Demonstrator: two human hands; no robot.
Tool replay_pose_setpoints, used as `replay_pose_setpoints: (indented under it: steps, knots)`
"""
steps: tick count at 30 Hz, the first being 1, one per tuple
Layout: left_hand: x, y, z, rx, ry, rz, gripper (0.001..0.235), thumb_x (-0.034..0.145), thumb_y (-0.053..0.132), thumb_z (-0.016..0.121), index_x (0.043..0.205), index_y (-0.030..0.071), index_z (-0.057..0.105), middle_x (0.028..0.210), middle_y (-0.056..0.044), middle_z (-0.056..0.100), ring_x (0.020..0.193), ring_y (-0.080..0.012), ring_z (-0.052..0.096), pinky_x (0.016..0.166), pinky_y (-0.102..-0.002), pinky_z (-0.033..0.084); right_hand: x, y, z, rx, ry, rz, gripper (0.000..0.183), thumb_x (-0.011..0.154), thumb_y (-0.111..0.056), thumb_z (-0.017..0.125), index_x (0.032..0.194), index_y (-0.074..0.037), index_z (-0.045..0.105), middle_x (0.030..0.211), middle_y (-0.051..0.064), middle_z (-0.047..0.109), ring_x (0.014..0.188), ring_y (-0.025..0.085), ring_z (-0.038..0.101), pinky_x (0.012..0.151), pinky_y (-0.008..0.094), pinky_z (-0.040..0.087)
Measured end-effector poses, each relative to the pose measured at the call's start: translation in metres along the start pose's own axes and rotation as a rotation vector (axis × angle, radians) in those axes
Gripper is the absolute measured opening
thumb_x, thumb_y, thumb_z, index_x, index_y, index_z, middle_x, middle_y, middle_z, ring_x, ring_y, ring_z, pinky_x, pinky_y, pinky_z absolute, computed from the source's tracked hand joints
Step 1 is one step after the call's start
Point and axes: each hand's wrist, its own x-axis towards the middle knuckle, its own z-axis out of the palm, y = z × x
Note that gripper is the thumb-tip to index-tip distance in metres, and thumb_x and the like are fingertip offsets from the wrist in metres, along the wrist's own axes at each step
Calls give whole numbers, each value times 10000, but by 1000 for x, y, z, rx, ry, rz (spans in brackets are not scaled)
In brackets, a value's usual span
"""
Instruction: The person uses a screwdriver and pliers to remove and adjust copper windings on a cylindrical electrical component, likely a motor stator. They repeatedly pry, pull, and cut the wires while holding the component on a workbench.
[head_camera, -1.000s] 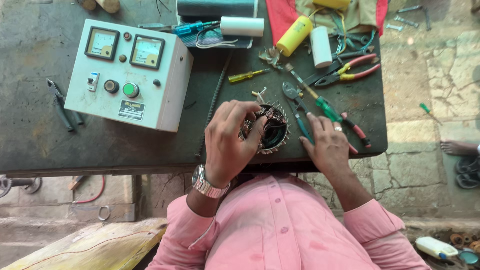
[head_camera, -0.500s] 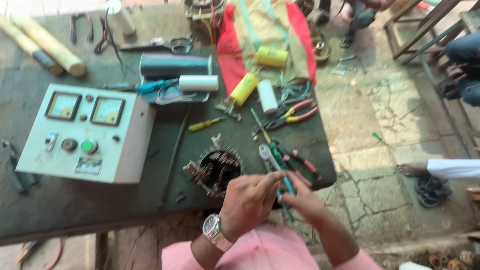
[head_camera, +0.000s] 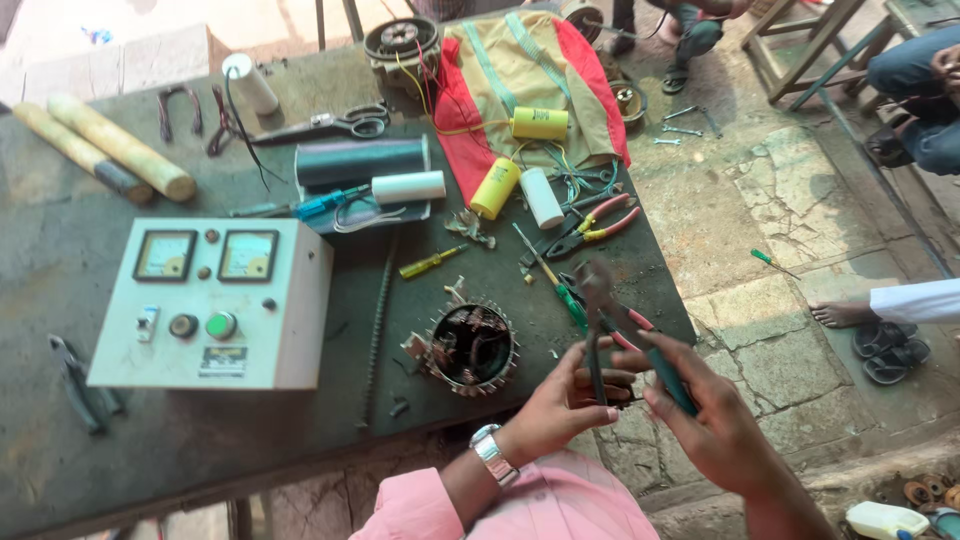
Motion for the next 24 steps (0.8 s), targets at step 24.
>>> replay_pose_setpoints:
  steps: [24]
  knots:
    - [-35, -33, -39, -425, -116, -109, 496, 1038, 48, 552, 1490, 85, 350, 1426, -197, 593, 1318, -292, 595, 1098, -435, 510, 85, -176, 79, -1344, -525, -116, 162, 847, -135, 641, 987, -133, 723, 872, 84, 753, 856, 282, 741, 783, 456, 570]
